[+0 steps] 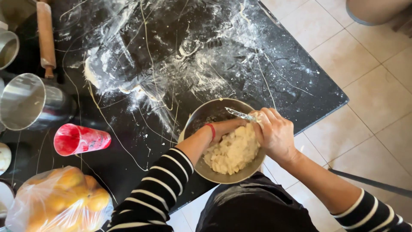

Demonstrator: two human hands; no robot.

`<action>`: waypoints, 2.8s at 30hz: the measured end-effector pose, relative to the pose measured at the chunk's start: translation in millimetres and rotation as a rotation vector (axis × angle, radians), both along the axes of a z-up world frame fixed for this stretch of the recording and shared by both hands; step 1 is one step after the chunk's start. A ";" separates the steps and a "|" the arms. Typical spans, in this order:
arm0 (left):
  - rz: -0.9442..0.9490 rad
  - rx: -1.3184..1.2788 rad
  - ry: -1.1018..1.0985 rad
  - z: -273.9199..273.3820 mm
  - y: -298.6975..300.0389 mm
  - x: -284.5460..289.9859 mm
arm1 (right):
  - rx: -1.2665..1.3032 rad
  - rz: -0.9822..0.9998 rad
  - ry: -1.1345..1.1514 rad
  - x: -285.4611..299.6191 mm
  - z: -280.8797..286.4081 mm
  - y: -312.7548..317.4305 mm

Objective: Mixing flour and butter in a bowl to prepare dough for baking.

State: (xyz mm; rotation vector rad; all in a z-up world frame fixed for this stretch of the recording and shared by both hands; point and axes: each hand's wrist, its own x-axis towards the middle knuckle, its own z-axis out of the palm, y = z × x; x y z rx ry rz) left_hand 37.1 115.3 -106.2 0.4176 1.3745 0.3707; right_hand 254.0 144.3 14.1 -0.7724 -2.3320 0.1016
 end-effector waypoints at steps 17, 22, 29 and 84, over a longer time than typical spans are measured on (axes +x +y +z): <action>-1.372 0.794 0.611 99.7 -56.6 -36.5 | 0.023 -0.043 -0.067 7.5 -6.1 1.8; -1.237 0.915 0.897 69.2 -77.2 -34.8 | 0.037 -0.040 -0.111 6.5 -6.0 0.4; -0.891 1.114 1.435 56.8 -49.0 -29.7 | 0.046 -0.097 -0.155 4.9 0.7 -2.3; -1.018 0.744 1.011 31.3 -77.9 -43.6 | -0.026 -0.172 -0.669 -7.4 30.5 -37.5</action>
